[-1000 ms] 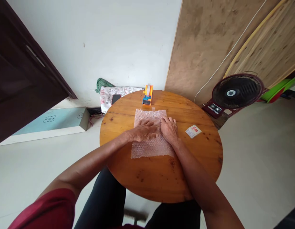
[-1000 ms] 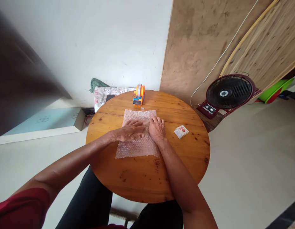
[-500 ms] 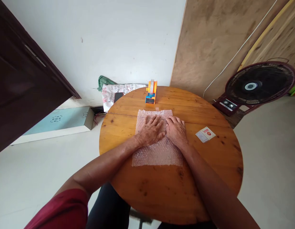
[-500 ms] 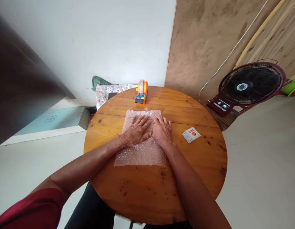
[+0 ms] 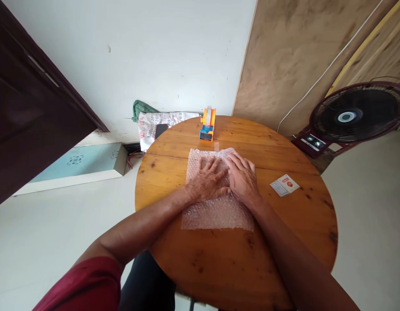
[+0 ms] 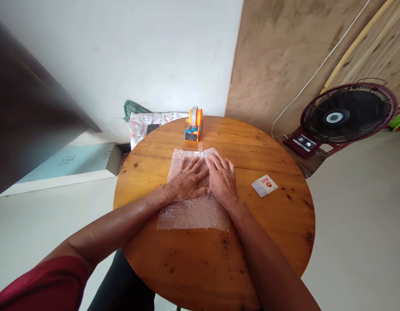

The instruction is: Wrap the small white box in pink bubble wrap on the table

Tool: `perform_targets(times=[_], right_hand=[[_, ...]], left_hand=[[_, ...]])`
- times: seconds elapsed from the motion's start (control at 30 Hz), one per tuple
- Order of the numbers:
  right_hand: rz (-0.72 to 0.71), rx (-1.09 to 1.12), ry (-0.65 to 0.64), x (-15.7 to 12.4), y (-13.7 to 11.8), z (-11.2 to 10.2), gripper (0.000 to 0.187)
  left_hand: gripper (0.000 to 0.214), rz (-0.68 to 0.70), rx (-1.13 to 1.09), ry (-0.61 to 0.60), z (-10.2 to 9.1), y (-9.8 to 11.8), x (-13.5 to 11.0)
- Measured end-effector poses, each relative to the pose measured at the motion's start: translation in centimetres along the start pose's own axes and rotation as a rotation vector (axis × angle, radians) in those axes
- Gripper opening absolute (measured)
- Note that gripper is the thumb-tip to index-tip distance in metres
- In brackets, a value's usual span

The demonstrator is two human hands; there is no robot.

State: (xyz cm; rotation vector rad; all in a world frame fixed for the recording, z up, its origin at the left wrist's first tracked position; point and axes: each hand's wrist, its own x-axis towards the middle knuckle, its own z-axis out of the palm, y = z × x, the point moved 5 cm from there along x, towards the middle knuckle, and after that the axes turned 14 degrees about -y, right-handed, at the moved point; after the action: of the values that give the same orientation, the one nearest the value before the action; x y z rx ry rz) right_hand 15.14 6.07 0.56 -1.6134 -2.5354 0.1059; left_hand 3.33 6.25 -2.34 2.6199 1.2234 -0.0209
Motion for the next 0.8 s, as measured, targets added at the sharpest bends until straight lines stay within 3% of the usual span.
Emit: perform_targets(times=[0.13,0.3,0.53,0.8], right_hand=[[-0.108,0.029,-0.029,-0.1,-1.3,0.4,0.047],[0.105,0.004,-0.074,0.4,1.6,2.2,0.048],[0.303,-0.162,-0.035,0.0,3.2,1.5,0.046],[0.331,-0.199,-0.071,0.0,4.1,1.3,0.046]], left_hand=[[0.073,0.035,0.000,-0.010,0.0,0.1,0.0],[0.079,0.027,-0.009,-0.032,-0.3,0.3,-0.1],[0.083,-0.001,-0.028,-0.042,-0.8,0.4,-0.4],[0.081,0.022,-0.015,-0.033,-1.0,0.3,-0.5]])
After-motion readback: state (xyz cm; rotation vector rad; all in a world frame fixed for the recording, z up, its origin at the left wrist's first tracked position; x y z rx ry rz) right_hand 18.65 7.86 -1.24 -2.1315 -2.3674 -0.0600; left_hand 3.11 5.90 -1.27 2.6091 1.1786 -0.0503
